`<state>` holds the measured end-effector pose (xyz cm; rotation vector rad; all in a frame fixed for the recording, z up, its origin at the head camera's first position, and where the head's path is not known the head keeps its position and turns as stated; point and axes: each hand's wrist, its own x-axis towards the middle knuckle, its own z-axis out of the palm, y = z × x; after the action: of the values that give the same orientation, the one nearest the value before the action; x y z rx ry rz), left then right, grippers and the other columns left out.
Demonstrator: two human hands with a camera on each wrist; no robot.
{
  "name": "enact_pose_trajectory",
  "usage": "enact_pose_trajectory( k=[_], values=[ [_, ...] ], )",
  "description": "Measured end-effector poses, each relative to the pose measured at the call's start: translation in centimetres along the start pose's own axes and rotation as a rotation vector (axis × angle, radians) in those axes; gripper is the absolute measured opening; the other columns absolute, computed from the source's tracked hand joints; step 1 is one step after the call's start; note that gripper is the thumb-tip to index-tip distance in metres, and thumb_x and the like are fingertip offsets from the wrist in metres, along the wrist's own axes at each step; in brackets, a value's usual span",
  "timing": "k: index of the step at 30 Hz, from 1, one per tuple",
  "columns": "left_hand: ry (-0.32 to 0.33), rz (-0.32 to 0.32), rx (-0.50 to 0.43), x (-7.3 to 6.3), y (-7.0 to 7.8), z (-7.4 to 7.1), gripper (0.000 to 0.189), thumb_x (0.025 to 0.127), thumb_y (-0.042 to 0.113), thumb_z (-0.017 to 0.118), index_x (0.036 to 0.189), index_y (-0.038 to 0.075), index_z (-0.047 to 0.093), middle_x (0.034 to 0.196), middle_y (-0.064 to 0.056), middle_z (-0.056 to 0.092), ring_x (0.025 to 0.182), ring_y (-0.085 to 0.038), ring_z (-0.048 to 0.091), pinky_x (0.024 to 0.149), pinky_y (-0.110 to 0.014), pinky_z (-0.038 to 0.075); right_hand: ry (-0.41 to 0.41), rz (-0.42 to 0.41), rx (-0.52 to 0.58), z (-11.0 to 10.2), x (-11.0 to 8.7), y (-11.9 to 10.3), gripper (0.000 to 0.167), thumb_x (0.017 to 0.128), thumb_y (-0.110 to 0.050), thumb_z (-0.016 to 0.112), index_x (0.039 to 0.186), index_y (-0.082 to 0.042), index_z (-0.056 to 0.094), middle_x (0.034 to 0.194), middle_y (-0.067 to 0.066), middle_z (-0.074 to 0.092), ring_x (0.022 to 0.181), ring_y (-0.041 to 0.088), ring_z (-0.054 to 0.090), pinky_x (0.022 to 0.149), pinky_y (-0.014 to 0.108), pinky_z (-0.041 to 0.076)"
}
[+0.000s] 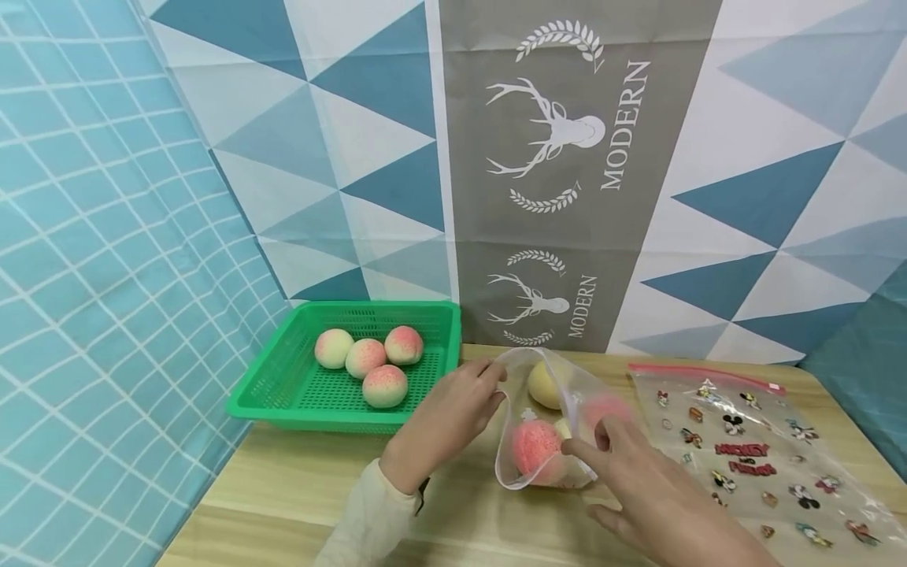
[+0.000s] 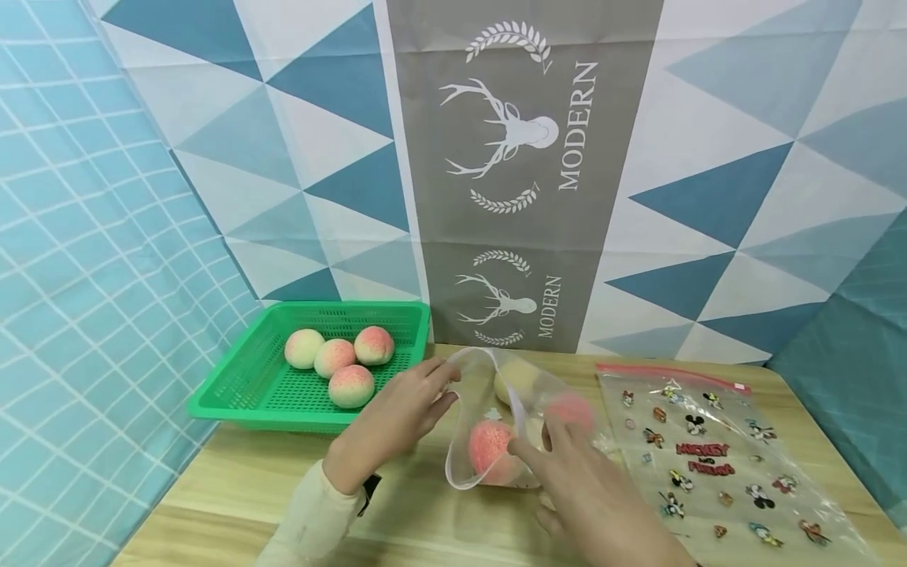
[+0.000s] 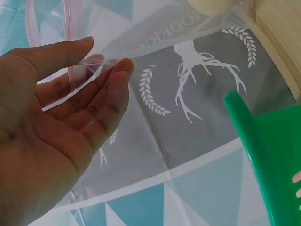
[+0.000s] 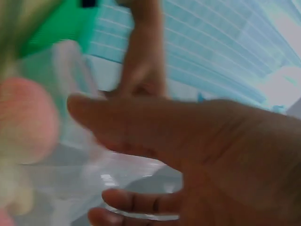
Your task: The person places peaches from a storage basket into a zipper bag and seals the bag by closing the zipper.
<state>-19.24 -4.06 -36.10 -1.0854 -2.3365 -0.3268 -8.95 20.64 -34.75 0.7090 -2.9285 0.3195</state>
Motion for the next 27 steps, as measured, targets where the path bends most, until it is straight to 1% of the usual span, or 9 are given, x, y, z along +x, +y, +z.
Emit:
enact_pose_trajectory(
  k=[2, 4, 6, 9, 13, 16, 18, 22, 27],
  values=[
    [0.006, 0.002, -0.033, -0.1, -0.4, -0.1, 0.019, 0.090, 0.009, 0.073, 0.107, 0.007, 0.065, 0.095, -0.003, 0.063, 0.079, -0.016, 0.062, 0.069, -0.030, 0.054, -0.032, 0.086, -0.007, 0.7, -0.2, 0.0, 0.060, 0.076, -0.028, 0.087, 0.126, -0.035, 0.054, 0.102, -0.003, 0.042, 0.084, 0.014, 0.041, 0.048, 0.020, 0.036],
    [0.015, -0.004, -0.052, -0.2, -0.7, -0.3, 0.018, 0.090, 0.008, 0.072, 0.107, 0.008, 0.066, 0.096, -0.003, 0.064, 0.079, -0.016, 0.063, 0.071, -0.030, 0.054, 0.030, 0.100, -0.030, 1.1, -0.2, 0.1, 0.054, 0.077, -0.024, 0.087, 0.120, -0.030, 0.055, 0.097, -0.005, 0.044, 0.081, 0.012, 0.041, 0.048, 0.020, 0.036],
    [0.018, -0.007, -0.064, -0.2, -0.9, -0.5, 0.017, 0.090, 0.008, 0.072, 0.106, 0.008, 0.067, 0.097, -0.002, 0.065, 0.081, -0.016, 0.064, 0.072, -0.030, 0.055, 0.112, 0.083, -0.068, 1.4, -0.1, 0.4, 0.047, 0.078, -0.020, 0.086, 0.114, -0.025, 0.056, 0.092, -0.007, 0.047, 0.077, 0.010, 0.044, 0.050, 0.020, 0.037],
    [0.030, -0.003, -0.083, -0.1, -1.0, -0.6, 0.017, 0.090, 0.008, 0.072, 0.106, 0.008, 0.067, 0.098, -0.002, 0.066, 0.083, -0.015, 0.064, 0.073, -0.029, 0.055, 0.216, 0.036, -0.105, 1.4, -0.1, 1.2, 0.036, 0.079, -0.011, 0.083, 0.103, -0.023, 0.059, 0.087, -0.011, 0.050, 0.075, 0.007, 0.047, 0.054, 0.022, 0.043],
    [0.045, 0.015, -0.116, 0.1, -1.1, -0.7, 0.016, 0.090, 0.007, 0.072, 0.106, 0.008, 0.067, 0.098, -0.002, 0.067, 0.085, -0.015, 0.064, 0.074, -0.028, 0.055, 0.297, -0.030, -0.089, 0.7, -0.4, 2.4, 0.032, 0.079, -0.004, 0.079, 0.100, -0.021, 0.062, 0.088, -0.012, 0.057, 0.079, 0.008, 0.055, 0.063, 0.030, 0.051],
    [0.067, 0.016, -0.139, 0.2, -1.3, -0.9, 0.016, 0.090, 0.006, 0.073, 0.105, 0.007, 0.067, 0.098, -0.002, 0.068, 0.088, -0.016, 0.065, 0.076, -0.028, 0.055, 0.324, -0.046, -0.056, -0.1, -0.7, 3.1, 0.032, 0.079, -0.003, 0.079, 0.102, -0.020, 0.065, 0.093, -0.010, 0.064, 0.084, 0.011, 0.062, 0.066, 0.033, 0.055],
    [0.082, 0.014, -0.155, 0.2, -1.4, -1.0, 0.015, 0.090, 0.006, 0.072, 0.105, 0.007, 0.067, 0.099, -0.003, 0.068, 0.089, -0.016, 0.065, 0.077, -0.028, 0.055, 0.346, -0.041, -0.052, -0.6, -1.0, 3.4, 0.033, 0.078, -0.003, 0.079, 0.104, -0.019, 0.066, 0.095, -0.008, 0.066, 0.084, 0.012, 0.063, 0.064, 0.032, 0.055],
    [0.097, 0.007, -0.179, 0.1, -1.7, -1.3, 0.013, 0.093, 0.005, 0.068, 0.106, 0.007, 0.068, 0.103, -0.002, 0.068, 0.094, -0.017, 0.065, 0.080, -0.029, 0.055, 0.355, -0.001, -0.048, -1.4, -1.4, 3.8, 0.035, 0.078, -0.004, 0.080, 0.107, -0.019, 0.068, 0.097, -0.009, 0.067, 0.087, 0.013, 0.065, 0.066, 0.034, 0.056],
    [0.107, -0.004, -0.182, -0.1, -1.8, -1.8, 0.013, 0.094, 0.007, 0.067, 0.107, 0.009, 0.068, 0.104, -0.001, 0.068, 0.096, -0.017, 0.064, 0.082, -0.029, 0.055, 0.428, -0.052, -0.062, -1.9, -1.4, 4.4, 0.041, 0.073, -0.001, 0.081, 0.108, -0.018, 0.069, 0.096, -0.010, 0.068, 0.085, 0.013, 0.066, 0.063, 0.033, 0.055]
  ],
)
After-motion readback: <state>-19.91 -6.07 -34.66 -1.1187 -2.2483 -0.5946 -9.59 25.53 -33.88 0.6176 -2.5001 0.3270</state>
